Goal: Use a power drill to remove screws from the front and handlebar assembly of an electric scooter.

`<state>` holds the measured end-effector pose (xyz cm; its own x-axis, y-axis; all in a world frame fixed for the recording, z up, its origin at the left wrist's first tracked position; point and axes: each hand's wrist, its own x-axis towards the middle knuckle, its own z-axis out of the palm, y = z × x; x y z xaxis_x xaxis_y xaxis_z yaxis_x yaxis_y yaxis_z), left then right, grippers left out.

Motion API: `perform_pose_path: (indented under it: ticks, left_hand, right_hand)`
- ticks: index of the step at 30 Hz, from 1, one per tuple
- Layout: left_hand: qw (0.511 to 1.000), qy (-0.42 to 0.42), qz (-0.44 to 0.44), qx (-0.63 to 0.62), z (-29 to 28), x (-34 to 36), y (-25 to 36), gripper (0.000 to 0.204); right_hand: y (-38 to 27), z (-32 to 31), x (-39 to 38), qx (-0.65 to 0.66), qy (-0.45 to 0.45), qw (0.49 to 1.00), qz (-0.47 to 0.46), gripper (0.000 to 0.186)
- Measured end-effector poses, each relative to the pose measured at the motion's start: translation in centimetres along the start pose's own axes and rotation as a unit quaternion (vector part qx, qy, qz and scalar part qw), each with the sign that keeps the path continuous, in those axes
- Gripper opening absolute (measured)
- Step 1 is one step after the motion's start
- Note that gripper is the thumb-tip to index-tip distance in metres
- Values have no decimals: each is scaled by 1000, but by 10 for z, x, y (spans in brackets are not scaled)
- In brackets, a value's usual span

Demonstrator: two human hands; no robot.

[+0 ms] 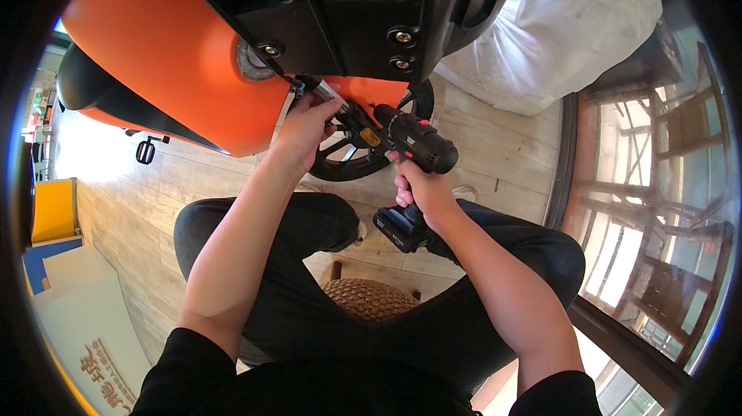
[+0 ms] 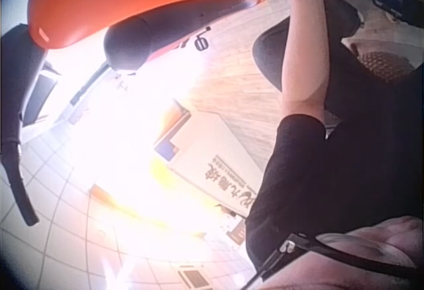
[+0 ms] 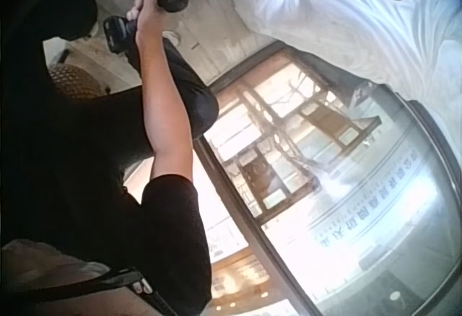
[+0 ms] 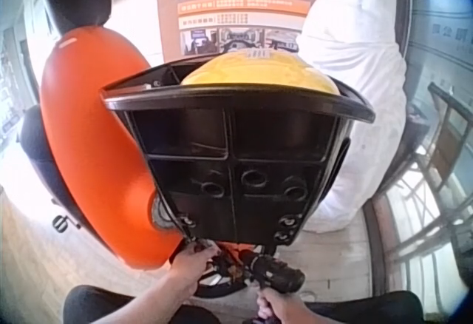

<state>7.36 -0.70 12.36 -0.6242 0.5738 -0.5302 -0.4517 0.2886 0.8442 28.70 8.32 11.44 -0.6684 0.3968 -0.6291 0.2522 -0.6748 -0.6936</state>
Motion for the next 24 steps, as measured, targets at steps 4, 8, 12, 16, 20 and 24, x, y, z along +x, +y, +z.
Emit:
perform_pose_path:
  ticks: [4, 8, 12, 16, 20, 24]
  left_hand:
    - [1000, -5, -2, -3, 1, 0, 1, 26]
    - [1000, -2, -5, 2, 0, -2, 1, 27]
    - [1000, 3, -6, 9, 0, 0, 0, 26]
    - [1000, -1, 0, 5, 0, 1, -1, 26]
    - [1000, 3, -6, 13, 1, 0, 1, 25]
    - [1000, 2, -8, 5, -1, 1, 0, 25]
  right_hand:
    - [0, -1, 0, 6, 5, 1000, 6, 27]
    - [2, 0, 1, 17, 12, 1000, 4, 23]
    - [3, -1, 1, 21, 10, 1000, 6, 23]
    - [3, -3, 3, 20, 10, 1000, 3, 23]
    - [2, -1, 3, 23, 12, 1000, 4, 23]
    - [1, -3, 4, 38, 6, 999, 18, 24]
